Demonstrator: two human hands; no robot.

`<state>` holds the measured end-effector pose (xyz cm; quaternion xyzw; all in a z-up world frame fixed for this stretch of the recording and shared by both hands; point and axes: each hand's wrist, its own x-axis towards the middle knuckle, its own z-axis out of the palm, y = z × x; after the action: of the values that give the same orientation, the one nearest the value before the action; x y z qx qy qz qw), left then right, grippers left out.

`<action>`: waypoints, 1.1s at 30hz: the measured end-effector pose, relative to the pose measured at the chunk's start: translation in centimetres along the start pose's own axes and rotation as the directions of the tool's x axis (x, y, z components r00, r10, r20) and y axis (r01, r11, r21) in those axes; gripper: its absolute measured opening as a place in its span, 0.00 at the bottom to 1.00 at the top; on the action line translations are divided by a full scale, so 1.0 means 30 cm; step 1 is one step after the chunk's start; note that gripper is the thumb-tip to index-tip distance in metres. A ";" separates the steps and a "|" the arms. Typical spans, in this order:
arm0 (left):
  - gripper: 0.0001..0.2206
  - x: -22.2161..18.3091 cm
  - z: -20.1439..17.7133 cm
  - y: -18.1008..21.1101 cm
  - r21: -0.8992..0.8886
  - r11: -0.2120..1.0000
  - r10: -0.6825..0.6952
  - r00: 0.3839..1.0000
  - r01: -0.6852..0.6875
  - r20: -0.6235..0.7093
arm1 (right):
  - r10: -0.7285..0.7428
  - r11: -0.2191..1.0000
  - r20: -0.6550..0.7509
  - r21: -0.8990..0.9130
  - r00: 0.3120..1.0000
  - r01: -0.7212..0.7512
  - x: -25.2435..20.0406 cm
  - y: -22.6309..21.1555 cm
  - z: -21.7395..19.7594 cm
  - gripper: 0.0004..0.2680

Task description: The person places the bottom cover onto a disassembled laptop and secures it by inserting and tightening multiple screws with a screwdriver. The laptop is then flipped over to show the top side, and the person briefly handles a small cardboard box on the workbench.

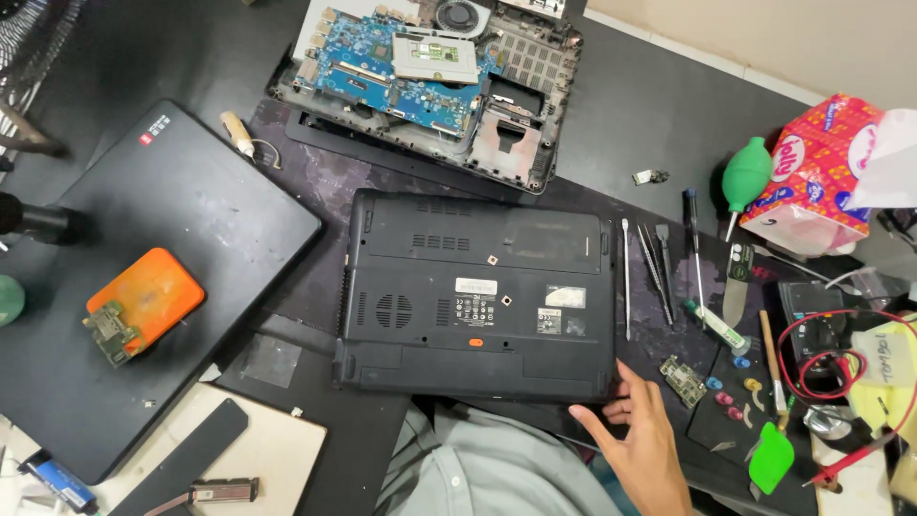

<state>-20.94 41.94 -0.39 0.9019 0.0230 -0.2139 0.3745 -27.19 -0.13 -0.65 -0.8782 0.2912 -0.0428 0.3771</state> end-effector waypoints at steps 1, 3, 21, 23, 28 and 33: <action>0.30 0.031 -0.009 0.054 0.007 1.000 -0.017 1.000 0.017 -0.010 | 0.071 0.996 0.021 -0.062 0.997 -0.069 0.006 0.012 0.003 0.32; 0.31 0.093 -0.017 0.151 0.018 0.999 -0.048 0.998 0.049 -0.029 | 0.139 0.983 0.041 -0.125 0.989 -0.133 0.014 0.011 0.002 0.33; 0.49 0.273 0.128 0.344 0.394 0.912 0.237 0.932 -0.116 -0.273 | 0.085 0.968 0.062 -0.240 0.994 -0.068 -0.013 -0.133 -0.020 0.46; 0.44 0.260 0.100 0.342 0.475 0.859 0.376 0.866 -0.192 -0.330 | -0.063 0.989 -0.004 -0.131 0.998 0.062 -0.025 -0.125 -0.038 0.35; 0.43 0.251 0.031 0.326 0.567 0.771 0.531 0.784 -0.290 -0.322 | -0.178 0.974 -0.097 -0.157 0.979 0.161 -0.036 -0.130 -0.088 0.32; 0.45 0.188 -0.071 0.291 0.528 0.749 0.598 0.752 -0.401 -0.278 | -0.258 0.957 -0.049 -0.153 0.965 0.248 -0.086 -0.092 -0.182 0.32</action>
<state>-13.26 36.45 4.48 0.9569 -0.1921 0.1023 0.1923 -29.63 -0.71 5.51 -0.9314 0.1916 -0.0992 0.2931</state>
